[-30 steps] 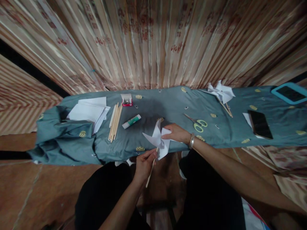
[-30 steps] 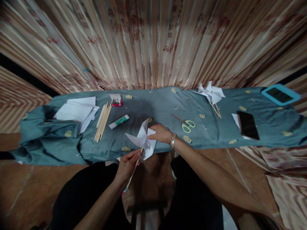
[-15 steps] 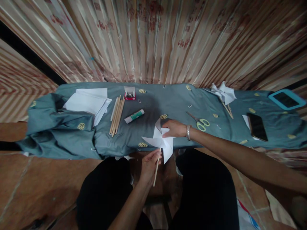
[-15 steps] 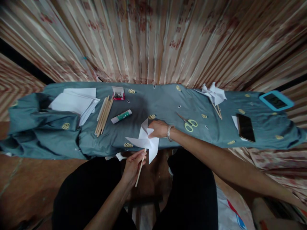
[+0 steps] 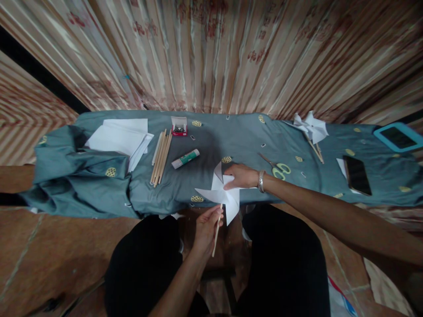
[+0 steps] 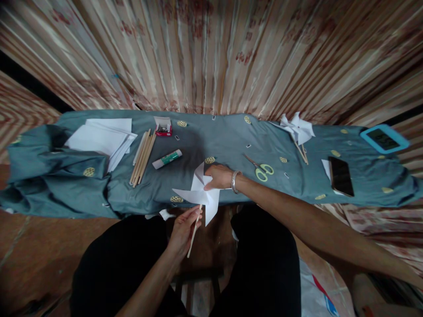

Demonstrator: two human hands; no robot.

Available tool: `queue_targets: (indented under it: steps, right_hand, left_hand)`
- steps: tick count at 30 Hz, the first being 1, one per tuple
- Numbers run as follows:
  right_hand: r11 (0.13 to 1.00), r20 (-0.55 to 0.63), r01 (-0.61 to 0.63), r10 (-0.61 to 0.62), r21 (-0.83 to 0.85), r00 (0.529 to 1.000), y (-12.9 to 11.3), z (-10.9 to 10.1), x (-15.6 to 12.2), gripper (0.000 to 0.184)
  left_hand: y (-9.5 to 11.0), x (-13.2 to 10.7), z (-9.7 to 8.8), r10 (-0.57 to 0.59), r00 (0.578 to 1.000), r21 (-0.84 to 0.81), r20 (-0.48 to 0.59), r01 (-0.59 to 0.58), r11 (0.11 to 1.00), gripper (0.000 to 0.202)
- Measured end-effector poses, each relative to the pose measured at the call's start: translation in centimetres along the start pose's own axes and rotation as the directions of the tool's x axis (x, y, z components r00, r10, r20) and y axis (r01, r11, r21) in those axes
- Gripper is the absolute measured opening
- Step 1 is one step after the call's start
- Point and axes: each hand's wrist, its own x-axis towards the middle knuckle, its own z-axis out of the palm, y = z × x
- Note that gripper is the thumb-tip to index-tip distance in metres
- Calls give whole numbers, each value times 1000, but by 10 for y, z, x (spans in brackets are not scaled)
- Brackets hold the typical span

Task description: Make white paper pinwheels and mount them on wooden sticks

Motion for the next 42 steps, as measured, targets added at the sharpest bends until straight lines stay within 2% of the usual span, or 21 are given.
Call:
queue_targets:
  steps: [11, 15, 19, 23, 29, 42]
  right_hand:
    - [991, 106, 77, -65, -107, 992, -7, -14, 19, 20]
    - [990, 140, 85, -69, -108, 988, -8, -18, 24, 20]
    - [993, 165, 86, -72, -81, 984, -7, -18, 28, 19]
    - [995, 185, 83, -73, -48, 980, -4, -17, 30, 19]
    - [997, 192, 71, -63, -33, 979, -3, -16, 33, 20]
    - [997, 184, 57, -45, -60, 982, -7, -14, 27, 21]
  left_hand:
    - [2, -1, -1, -29, 1000, -2, 3, 29, 1000, 43]
    - [1, -5, -7, -89, 996, 18, 20, 88, 996, 47]
    - [-3, -11, -15, -162, 977, 39, 135, 158, 987, 48]
    - [-7, -10, -18, -160, 961, 18, 226, 160, 987, 51]
    - [-12, -8, -18, -103, 971, 47, 216, 95, 994, 50]
    - [-19, -6, -16, -104, 976, 38, 194, 98, 994, 50]
